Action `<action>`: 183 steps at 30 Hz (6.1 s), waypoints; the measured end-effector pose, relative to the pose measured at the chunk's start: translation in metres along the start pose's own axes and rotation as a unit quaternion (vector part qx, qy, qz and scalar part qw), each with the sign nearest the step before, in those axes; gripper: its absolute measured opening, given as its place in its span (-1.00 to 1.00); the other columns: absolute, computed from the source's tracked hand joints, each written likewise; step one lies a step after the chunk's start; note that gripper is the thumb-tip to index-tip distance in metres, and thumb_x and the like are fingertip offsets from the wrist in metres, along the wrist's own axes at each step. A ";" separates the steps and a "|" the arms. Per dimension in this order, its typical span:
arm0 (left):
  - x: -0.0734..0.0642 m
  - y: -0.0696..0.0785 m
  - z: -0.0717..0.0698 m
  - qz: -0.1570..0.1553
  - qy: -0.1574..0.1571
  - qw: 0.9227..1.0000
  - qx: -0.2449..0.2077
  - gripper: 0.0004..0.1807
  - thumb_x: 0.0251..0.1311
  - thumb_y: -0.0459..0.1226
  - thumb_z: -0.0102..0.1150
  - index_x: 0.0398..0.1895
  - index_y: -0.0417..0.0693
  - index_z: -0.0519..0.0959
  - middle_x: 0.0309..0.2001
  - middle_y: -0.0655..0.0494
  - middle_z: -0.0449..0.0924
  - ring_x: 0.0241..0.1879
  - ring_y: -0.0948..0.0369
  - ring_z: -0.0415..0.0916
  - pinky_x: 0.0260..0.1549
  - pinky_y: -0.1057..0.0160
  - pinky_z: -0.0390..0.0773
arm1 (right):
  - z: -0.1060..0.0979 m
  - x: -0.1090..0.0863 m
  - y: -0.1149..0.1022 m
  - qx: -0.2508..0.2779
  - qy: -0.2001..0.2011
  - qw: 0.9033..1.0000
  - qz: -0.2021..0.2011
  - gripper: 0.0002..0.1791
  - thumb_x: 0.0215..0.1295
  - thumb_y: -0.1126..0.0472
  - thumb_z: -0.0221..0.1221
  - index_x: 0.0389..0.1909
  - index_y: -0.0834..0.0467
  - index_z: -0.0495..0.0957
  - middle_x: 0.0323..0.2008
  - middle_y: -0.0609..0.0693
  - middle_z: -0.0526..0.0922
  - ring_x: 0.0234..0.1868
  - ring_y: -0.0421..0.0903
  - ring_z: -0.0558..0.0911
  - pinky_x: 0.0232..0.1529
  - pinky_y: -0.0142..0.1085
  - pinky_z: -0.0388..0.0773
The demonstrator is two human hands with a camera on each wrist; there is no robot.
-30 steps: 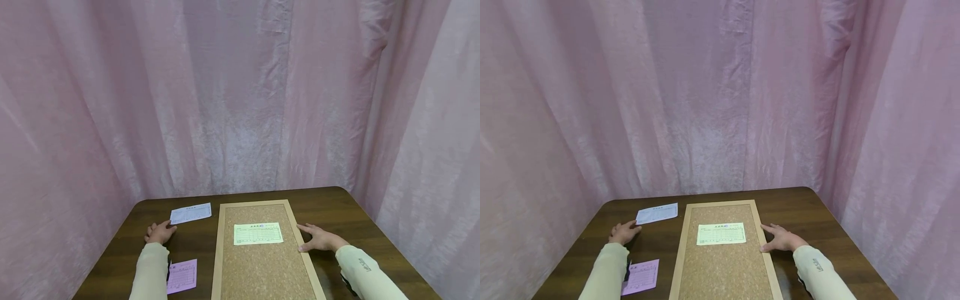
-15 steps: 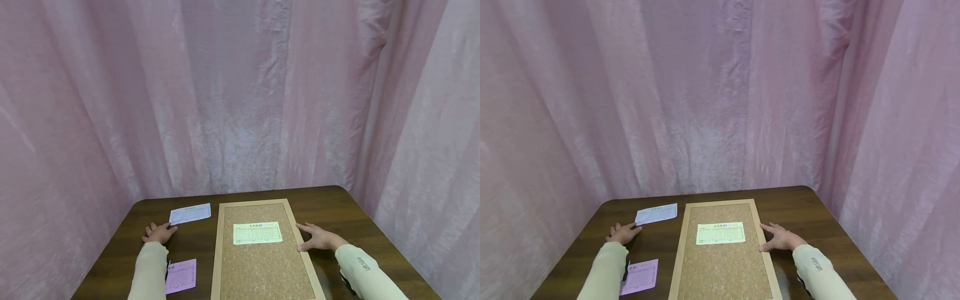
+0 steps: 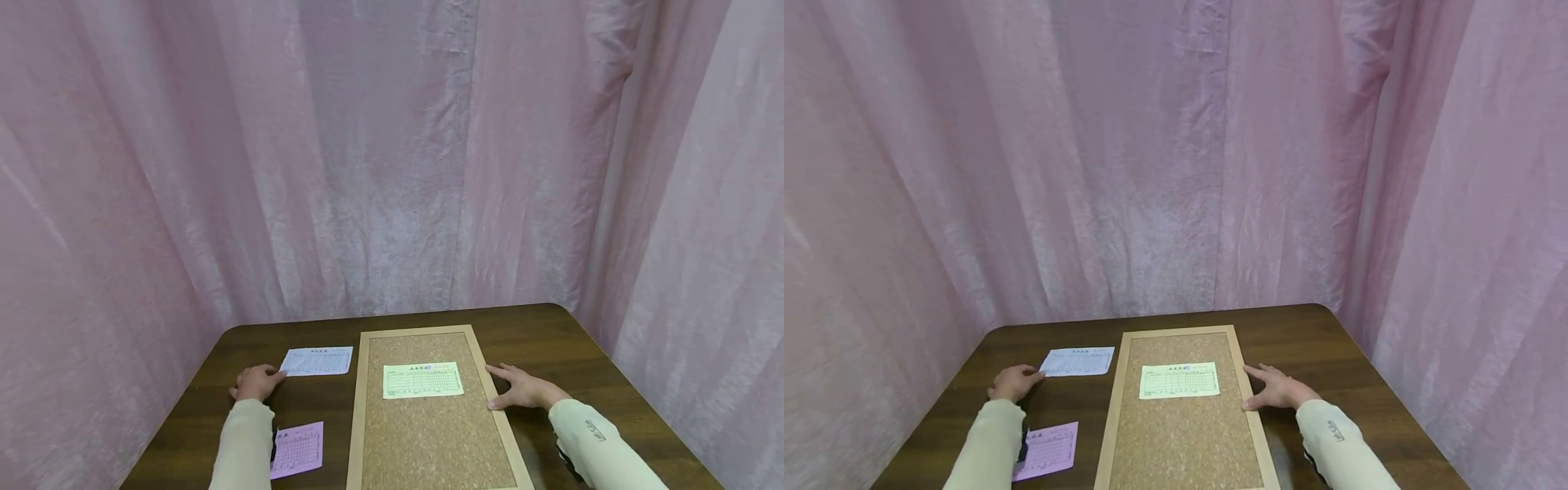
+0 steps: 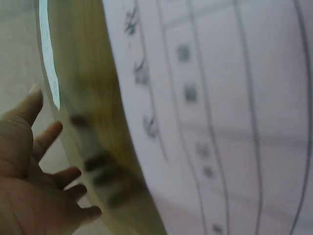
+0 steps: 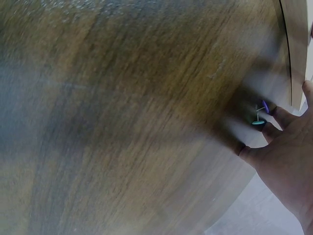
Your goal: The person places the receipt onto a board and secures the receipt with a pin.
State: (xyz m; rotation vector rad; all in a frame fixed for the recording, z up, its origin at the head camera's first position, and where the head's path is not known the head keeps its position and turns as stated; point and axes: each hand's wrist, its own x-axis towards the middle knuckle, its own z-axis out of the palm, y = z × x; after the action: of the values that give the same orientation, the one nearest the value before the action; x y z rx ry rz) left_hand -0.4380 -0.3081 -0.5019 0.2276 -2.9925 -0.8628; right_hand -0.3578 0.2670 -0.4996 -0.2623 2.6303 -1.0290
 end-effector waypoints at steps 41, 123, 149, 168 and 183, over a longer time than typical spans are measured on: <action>0.006 0.015 0.016 -0.045 0.118 0.992 0.007 -0.71 0.10 -0.25 0.27 -0.22 -0.32 0.66 -0.04 -0.56 0.41 0.10 -0.49 0.24 0.14 -0.58 -0.14 | 0.005 0.005 0.005 -0.003 0.008 1.000 0.001 0.08 0.01 -0.04 0.50 0.51 0.16 0.18 0.48 0.45 -0.06 0.45 0.50 -0.10 0.26 0.45 -0.03; -0.076 0.178 -0.022 0.160 0.130 0.955 -0.213 -0.77 0.25 -0.27 0.32 -0.11 -0.23 0.70 -0.37 0.03 0.63 -0.34 0.10 0.51 -0.35 0.20 0.47 | 0.018 -0.021 -0.036 -0.049 0.146 0.985 -0.073 -0.27 0.50 -0.03 0.06 0.45 0.37 0.18 0.38 0.47 0.21 0.39 0.43 0.18 0.30 0.29 0.15; -0.133 0.224 0.043 0.242 -0.009 0.918 -0.313 -0.84 0.26 -0.35 0.30 -0.16 -0.26 0.69 -0.47 0.08 0.66 -0.47 0.29 0.48 -0.50 0.36 0.43 | 0.028 -0.020 -0.041 -0.053 0.167 0.982 -0.077 -0.33 0.52 -0.01 0.04 0.45 0.33 0.22 0.39 0.50 0.17 0.40 0.44 0.15 0.29 0.33 0.12; -0.161 0.161 0.084 0.099 -0.044 0.936 -0.334 -0.90 0.18 -0.49 0.26 -0.29 -0.44 0.62 -0.44 -0.16 0.67 -0.45 0.10 0.61 -0.43 0.16 0.61 | 0.063 -0.022 -0.060 -0.129 0.139 0.975 -0.120 -0.41 0.52 0.03 0.03 0.42 0.28 0.30 0.42 0.38 0.21 0.46 0.35 0.12 0.31 0.42 -0.08; -0.173 0.157 0.099 0.062 -0.051 0.947 -0.312 -0.92 0.11 -0.50 0.28 -0.32 -0.36 0.64 -0.55 -0.02 0.65 -0.59 0.23 0.52 -0.56 0.29 0.51 | 0.083 -0.037 -0.064 -0.242 0.053 0.946 -0.209 -0.37 0.53 -0.14 -0.05 0.38 0.21 0.39 0.43 0.27 0.27 0.43 0.25 0.24 0.31 0.39 -0.02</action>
State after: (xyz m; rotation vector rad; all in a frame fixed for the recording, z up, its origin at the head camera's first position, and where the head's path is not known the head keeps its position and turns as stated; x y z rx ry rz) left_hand -0.2938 -0.0990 -0.4984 -0.0228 -2.5964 -1.7701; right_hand -0.2907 0.1786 -0.5061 -0.9318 2.9647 -0.4840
